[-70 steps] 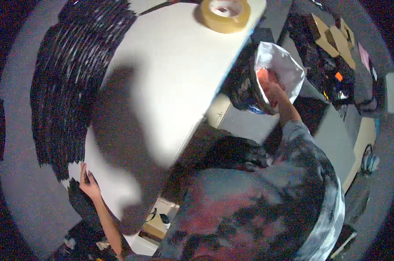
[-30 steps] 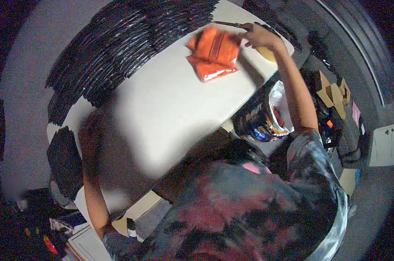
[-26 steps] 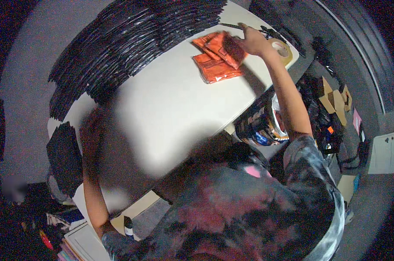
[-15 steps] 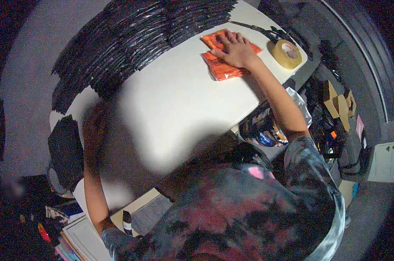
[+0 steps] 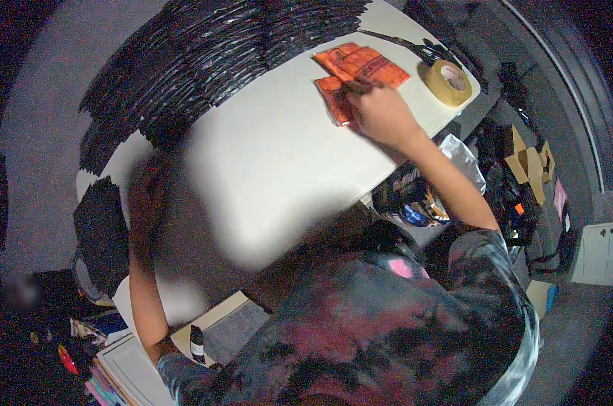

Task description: The recorder is placing small items into black padded mailers and sealing them.

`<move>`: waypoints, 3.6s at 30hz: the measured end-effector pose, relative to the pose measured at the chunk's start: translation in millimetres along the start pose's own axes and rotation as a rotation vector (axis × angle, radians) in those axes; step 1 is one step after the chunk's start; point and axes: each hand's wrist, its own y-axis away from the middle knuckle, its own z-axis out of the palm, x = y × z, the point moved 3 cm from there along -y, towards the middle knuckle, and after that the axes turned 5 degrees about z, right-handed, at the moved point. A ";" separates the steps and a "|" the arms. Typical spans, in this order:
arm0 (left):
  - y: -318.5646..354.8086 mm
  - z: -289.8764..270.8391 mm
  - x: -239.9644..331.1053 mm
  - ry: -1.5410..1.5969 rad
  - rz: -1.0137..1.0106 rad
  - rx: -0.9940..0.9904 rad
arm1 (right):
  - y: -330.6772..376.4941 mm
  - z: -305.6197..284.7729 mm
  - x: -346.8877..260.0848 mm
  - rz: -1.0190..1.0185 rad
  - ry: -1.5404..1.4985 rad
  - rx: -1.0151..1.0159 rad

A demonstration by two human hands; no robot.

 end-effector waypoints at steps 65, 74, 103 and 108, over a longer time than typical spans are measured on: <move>-4.2 5.1 -8.2 0.040 0.044 0.012 | -38.1 31.8 -69.1 -0.345 -0.251 -0.208; 10.8 -8.2 -2.9 -0.081 0.044 0.014 | -47.0 26.9 -86.4 -0.379 -0.315 -0.172; 71.7 -18.0 78.9 -0.405 0.005 -0.067 | -108.5 59.4 -164.1 -0.841 -0.483 0.027; 65.6 -0.6 103.2 -0.380 0.091 -0.218 | -109.3 60.0 -150.6 -0.802 -0.488 -0.106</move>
